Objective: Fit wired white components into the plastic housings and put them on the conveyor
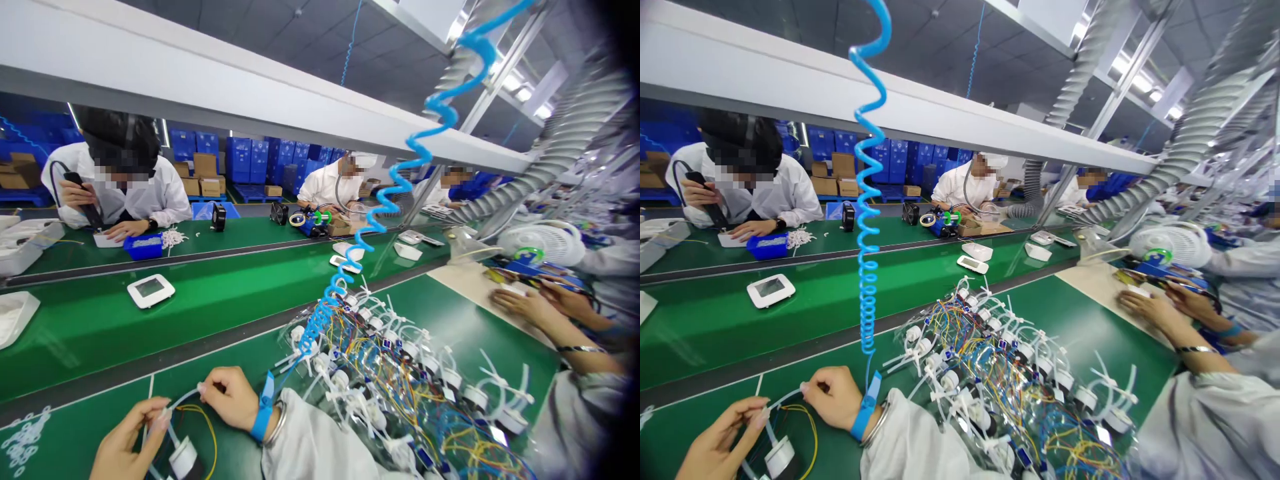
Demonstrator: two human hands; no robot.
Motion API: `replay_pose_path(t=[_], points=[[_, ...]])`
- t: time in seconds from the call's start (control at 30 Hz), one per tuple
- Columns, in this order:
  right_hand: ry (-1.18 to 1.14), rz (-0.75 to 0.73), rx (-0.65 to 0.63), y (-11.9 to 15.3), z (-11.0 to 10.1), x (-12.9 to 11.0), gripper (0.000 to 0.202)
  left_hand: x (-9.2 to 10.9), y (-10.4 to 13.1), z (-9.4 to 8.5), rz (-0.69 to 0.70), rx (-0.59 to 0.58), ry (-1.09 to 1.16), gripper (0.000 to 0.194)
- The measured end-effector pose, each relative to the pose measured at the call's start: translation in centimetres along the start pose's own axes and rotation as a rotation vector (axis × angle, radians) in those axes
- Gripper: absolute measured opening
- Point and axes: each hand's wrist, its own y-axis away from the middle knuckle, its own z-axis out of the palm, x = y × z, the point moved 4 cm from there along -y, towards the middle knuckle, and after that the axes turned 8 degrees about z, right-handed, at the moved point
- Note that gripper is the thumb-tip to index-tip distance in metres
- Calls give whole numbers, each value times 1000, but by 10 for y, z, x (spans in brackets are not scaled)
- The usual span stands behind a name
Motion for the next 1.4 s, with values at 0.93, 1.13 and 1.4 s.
replay_pose_path(t=[0.93,1.13,1.4], points=[[64,-45,16,-23,-7,8,44,62,-1,2,277,-134,-115,23],[160,-222,57,-95,25,-15,46,119,12,-35,560,-206,-444,13],[479,-429,-165,-174,175,-67,29,142,13,-66,447,-409,-810,10]])
